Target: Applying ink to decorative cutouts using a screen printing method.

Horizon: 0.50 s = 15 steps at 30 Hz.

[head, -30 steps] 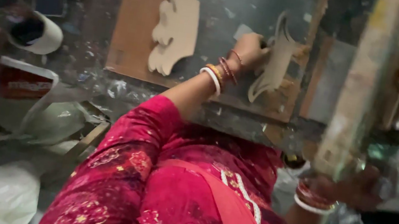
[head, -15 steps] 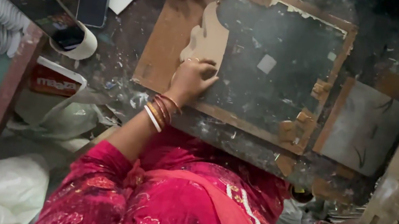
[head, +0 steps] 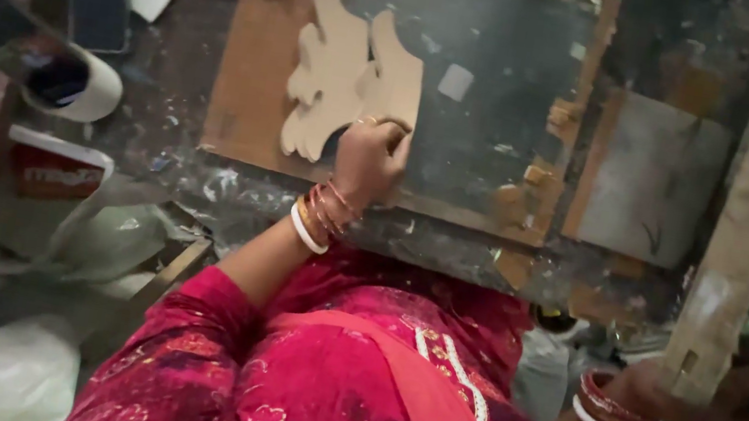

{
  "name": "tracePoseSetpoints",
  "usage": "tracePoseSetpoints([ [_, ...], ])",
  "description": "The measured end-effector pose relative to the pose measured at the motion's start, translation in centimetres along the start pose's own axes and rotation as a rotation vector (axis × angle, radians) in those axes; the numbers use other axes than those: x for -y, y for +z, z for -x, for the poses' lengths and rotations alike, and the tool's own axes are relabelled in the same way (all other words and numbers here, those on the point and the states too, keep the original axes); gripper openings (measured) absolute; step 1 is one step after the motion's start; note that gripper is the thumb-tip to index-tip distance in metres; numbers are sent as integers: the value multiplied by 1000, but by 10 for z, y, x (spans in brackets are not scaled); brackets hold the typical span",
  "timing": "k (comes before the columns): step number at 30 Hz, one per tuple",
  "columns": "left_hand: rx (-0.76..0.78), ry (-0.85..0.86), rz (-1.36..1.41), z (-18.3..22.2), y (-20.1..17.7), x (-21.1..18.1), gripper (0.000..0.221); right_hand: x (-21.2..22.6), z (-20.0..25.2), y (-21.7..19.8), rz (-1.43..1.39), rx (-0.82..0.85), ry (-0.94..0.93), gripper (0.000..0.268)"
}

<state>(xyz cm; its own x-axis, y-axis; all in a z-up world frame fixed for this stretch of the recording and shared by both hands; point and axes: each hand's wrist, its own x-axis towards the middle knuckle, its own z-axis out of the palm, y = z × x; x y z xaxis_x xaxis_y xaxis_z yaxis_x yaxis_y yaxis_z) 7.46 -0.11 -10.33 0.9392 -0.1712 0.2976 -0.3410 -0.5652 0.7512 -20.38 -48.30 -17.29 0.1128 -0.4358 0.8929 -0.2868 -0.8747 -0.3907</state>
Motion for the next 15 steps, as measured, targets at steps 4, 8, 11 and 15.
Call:
tracePoseSetpoints([
  [4,165,168,-38,20,41,-17,11,87,-46,-7,610,95,-757,36],
  [8,339,353,10,-3,97,-20,21,58,-20,2,-199,42,84,20],
  [11,341,350,41,-44,137,-15,30,66,-17,3,-240,-8,63,22],
  [15,354,406,33,-73,154,-19,25,193,-91,2,437,-1,-679,38],
])
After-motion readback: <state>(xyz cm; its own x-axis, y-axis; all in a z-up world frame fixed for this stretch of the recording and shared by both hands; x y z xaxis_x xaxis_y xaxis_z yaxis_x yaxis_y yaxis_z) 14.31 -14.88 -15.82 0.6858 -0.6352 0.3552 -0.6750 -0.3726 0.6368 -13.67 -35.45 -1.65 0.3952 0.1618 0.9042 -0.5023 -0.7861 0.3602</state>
